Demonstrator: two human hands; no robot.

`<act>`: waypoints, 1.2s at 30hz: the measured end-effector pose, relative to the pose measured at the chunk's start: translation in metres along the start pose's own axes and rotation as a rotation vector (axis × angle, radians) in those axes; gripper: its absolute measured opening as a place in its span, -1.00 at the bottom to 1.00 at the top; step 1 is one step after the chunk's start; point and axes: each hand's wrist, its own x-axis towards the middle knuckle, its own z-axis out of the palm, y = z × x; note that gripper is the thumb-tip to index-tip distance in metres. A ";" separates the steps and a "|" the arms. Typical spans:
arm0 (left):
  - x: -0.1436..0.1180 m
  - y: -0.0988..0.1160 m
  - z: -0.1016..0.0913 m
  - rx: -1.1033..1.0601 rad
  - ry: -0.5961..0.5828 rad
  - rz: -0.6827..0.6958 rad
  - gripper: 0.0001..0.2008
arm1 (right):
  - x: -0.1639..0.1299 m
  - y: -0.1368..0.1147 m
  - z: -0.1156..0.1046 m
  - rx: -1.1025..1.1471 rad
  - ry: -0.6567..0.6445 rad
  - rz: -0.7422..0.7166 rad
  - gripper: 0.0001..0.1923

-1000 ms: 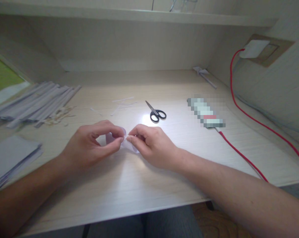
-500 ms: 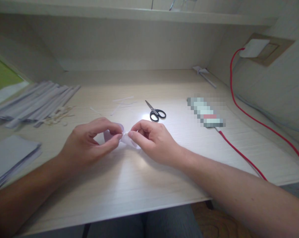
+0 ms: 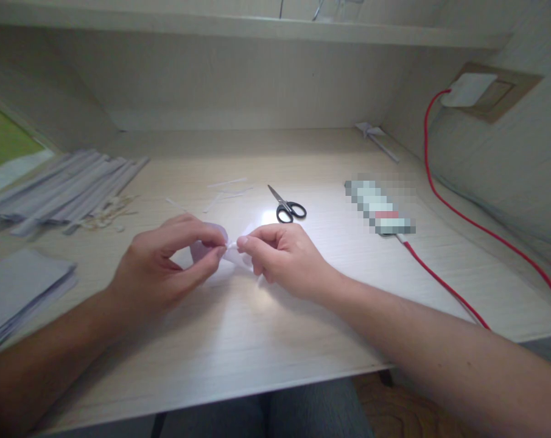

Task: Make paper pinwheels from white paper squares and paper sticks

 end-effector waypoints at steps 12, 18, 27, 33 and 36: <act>0.002 0.002 -0.002 0.103 -0.022 0.044 -0.90 | -0.004 0.000 0.000 -0.112 0.019 -0.156 -0.69; 0.001 0.002 0.000 0.142 -0.022 0.059 -0.90 | -0.004 0.000 0.001 -0.153 0.033 -0.149 -0.68; 0.000 0.000 0.002 0.171 -0.032 0.069 -0.91 | -0.005 0.004 0.003 -0.331 0.093 -0.324 -0.74; -0.001 -0.001 0.004 0.189 -0.049 0.081 -0.90 | -0.008 0.006 0.005 -0.428 0.110 -0.403 -0.80; -0.001 -0.001 0.005 0.190 -0.056 0.086 -0.90 | -0.009 0.006 0.005 -0.492 0.115 -0.428 -0.82</act>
